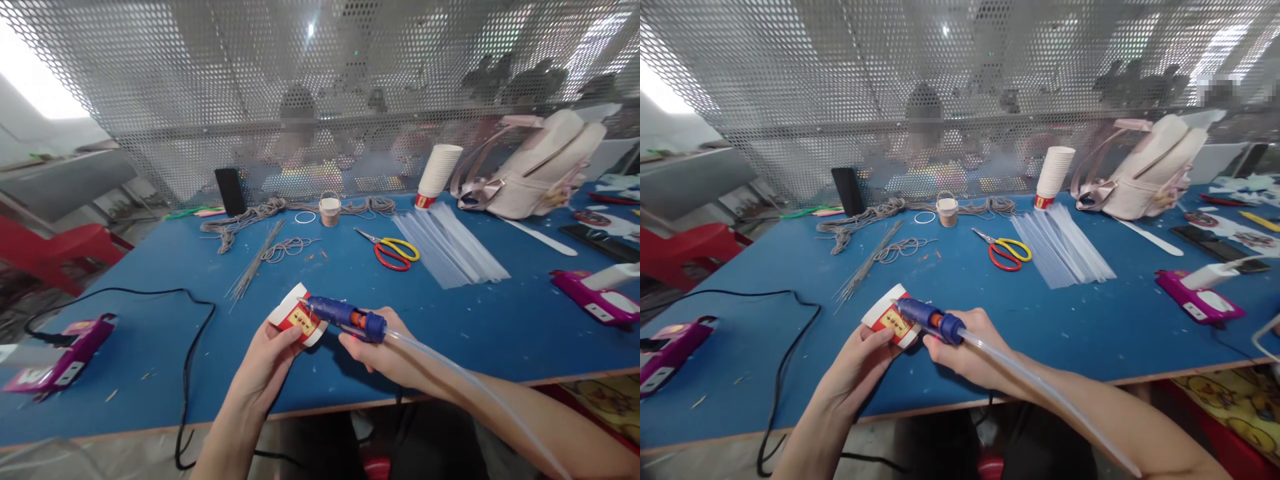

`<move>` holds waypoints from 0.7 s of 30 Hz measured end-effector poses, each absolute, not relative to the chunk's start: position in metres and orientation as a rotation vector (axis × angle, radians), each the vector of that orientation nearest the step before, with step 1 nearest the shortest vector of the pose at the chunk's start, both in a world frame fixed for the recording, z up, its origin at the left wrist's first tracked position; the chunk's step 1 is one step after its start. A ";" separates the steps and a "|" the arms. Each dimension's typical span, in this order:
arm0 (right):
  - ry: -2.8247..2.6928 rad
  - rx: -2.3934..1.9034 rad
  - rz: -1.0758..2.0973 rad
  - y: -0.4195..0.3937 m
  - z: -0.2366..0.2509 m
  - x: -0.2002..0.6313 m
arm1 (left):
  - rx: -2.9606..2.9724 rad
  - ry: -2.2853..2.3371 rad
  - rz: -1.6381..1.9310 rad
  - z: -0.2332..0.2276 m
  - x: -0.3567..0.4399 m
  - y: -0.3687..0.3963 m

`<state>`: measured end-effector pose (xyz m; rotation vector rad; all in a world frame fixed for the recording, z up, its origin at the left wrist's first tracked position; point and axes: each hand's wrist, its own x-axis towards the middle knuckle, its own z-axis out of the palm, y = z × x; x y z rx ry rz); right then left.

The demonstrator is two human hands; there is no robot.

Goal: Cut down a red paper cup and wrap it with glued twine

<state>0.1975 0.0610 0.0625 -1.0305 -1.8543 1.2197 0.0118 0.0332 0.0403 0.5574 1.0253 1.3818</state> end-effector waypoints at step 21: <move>-1.769 -1.152 1.381 0.061 0.074 0.203 | 0.569 0.968 1.499 0.038 0.012 0.030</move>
